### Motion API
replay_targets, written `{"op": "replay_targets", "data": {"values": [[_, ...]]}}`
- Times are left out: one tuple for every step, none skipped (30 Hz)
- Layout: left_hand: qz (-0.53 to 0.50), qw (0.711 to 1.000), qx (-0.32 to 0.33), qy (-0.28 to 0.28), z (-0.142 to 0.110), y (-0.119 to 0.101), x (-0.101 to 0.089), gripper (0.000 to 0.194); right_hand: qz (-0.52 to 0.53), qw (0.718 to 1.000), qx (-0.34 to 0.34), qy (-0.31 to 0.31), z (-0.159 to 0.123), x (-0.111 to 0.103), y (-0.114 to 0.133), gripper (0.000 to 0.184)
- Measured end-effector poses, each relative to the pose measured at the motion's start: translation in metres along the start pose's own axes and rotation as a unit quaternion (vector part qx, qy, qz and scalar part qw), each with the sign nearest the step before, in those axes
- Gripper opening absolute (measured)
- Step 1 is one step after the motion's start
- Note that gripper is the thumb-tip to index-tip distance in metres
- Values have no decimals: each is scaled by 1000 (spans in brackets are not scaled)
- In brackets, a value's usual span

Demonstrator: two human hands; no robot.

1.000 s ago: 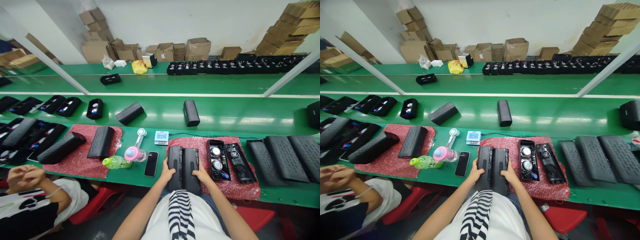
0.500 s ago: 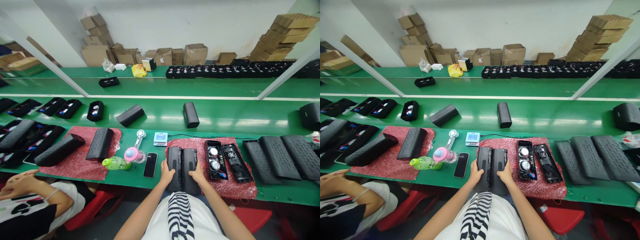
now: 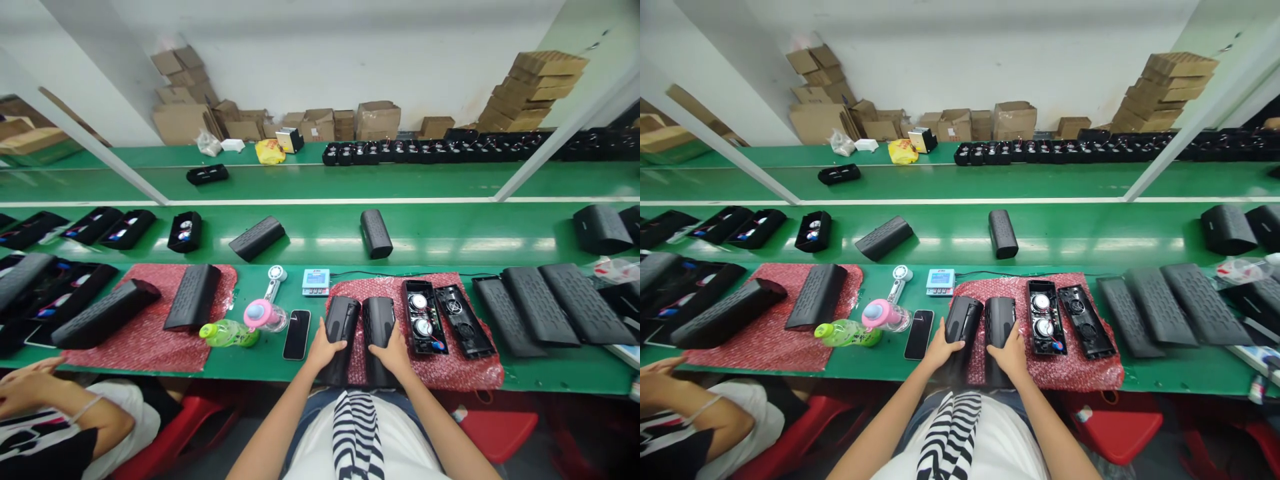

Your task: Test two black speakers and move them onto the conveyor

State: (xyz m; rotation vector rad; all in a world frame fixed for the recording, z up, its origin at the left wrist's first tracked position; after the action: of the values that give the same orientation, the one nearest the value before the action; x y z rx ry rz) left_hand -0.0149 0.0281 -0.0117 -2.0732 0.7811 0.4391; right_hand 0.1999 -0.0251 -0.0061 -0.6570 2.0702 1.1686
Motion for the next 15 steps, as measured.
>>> {"op": "replay_targets", "data": {"values": [[11, 1000, 0, 0, -1, 1, 0, 105, -11, 1000, -4, -9, -4, -1, 2, 105], [32, 999, 1, -15, -4, 1, 2, 102, -28, 999, -12, -20, -8, -1, 5, 101], [57, 998, 4, -40, -7, -1, 4, 101, -45, 998, -18, -30, -11, -1, 8, 100], [82, 994, 6, -66, -10, -3, 6, 103, -58, 997, -23, -36, -15, -1, 11, 102], [102, 991, 7, -86, -13, -6, 9, 109, -64, 997, -26, -37, -17, 0, 14, 106], [117, 988, 5, -96, -15, -8, 12, 116, -63, 997, -28, -39, -18, 0, 15, 110], [127, 987, 0, -95, -17, -10, 13, 123, -57, 997, -29, -42, -17, 0, 14, 112], [130, 988, -7, -86, -17, -12, 13, 128, -47, 997, -30, -44, -16, 0, 13, 112], [126, 989, -8, -76, -15, -13, 10, 129, -29, 998, -31, -45, -14, -1, 10, 111], [111, 992, -1, -66, -13, -13, 6, 127, -2, 998, -32, -47, -11, -3, 6, 111], [83, 995, 9, -53, -11, -12, 0, 123, 40, 997, -35, -51, -8, -6, 1, 113], [34, 999, 16, -30, -8, -9, -7, 118, 105, 992, -38, -56, -6, -10, -5, 115], [-32, 999, 15, 6, -6, -4, -12, 112, 192, 979, -36, -56, -5, -14, -11, 115], [-113, 992, 7, 53, -5, 2, -16, 106, 295, 954, -32, -46, -5, -18, -18, 112], [-193, 975, -7, 105, -5, 8, -18, 100, 399, 917, -22, -26, -7, -20, -25, 105]]}}
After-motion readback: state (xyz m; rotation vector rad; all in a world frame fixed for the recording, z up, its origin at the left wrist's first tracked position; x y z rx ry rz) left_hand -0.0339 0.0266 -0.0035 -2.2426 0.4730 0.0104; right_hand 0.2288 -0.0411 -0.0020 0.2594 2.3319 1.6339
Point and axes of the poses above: each hand's wrist, its own z-axis towards the middle knuckle, its own x-axis out of the palm, y = z × x, the point moved 3 cm from there along z, towards the middle knuckle, and after that the axes turned 7 degrees about -x, right-handed, at the moved point
